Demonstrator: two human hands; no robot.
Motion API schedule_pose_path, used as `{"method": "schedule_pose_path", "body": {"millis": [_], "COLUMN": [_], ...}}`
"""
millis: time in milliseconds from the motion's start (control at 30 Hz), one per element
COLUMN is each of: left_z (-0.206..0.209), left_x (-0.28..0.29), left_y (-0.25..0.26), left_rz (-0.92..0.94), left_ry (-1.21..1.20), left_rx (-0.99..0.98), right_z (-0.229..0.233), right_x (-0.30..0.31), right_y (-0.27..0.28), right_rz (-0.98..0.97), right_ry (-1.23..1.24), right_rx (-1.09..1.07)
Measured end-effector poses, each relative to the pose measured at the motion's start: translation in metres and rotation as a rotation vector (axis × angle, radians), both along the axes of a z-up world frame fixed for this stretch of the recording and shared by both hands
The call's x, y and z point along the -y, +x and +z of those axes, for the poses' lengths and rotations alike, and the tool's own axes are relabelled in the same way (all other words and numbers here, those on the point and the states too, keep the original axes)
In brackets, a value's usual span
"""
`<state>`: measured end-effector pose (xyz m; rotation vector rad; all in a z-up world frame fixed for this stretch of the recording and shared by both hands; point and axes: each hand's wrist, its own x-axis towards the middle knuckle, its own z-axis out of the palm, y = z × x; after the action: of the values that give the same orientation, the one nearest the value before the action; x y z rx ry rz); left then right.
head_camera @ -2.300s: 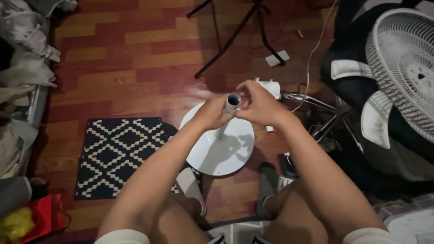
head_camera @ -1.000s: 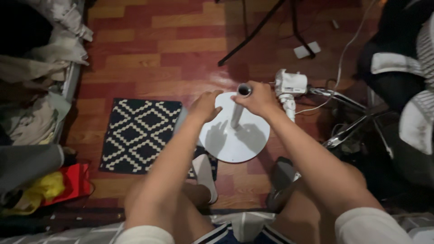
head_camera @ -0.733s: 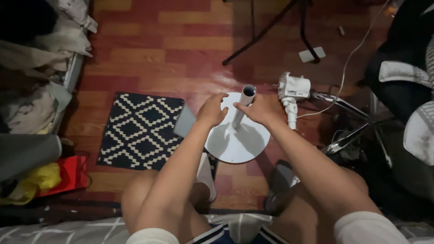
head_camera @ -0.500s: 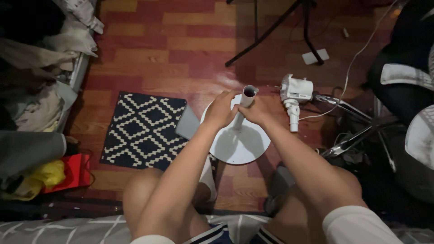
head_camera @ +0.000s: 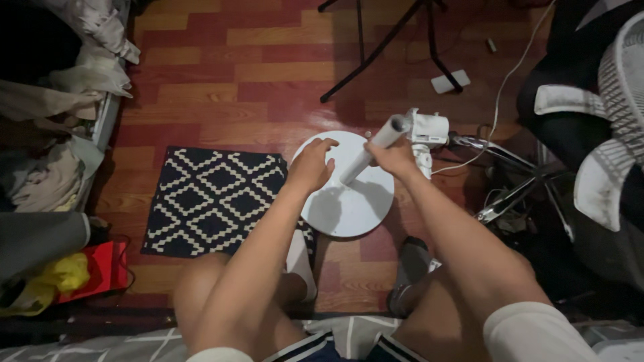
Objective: The person assembles the base of an electric fan by inserting a white plastic rod into a circular base plate and tightening a central nut. The person repeatedly loosens and retightens the nut to secure the rod, then positions the fan motor housing above the assembled base.
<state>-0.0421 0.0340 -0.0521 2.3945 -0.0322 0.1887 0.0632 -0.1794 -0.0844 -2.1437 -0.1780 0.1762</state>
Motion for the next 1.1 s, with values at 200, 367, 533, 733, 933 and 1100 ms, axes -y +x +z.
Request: {"method": "schedule_pose_path", "body": {"millis": [200,367,533,733,933,1100], "left_z": [-0.052,-0.105,-0.121,-0.140,-0.192,-0.212], "left_x": [-0.018,-0.023,-0.028,-0.036,-0.038,-0.037], "left_y": [0.004,-0.016,-0.016,-0.001,0.013,0.027], "left_rz": [0.173,0.130,0.189,0.270,0.363,0.494], "left_ry": [0.195,0.415,0.421,0.107,-0.154,-0.165], "left_rx": [-0.210,-0.304,-0.350,-0.416,-0.343,-0.372], "right_z": [0.002,-0.025,-0.054,-0.046,-0.029,-0.022], "right_x": [0.030,0.057,0.087,0.109,0.111,0.115], "right_y": [0.004,0.016,0.024,0.017,0.013,0.017], "right_rz": [-0.087,-0.052,-0.083,-0.151,-0.149,-0.159], "right_ry": [0.246,0.267,0.351,0.467,0.511,0.439], "right_rx": [-0.112,-0.251,-0.332,-0.278,-0.319,-0.359]}}
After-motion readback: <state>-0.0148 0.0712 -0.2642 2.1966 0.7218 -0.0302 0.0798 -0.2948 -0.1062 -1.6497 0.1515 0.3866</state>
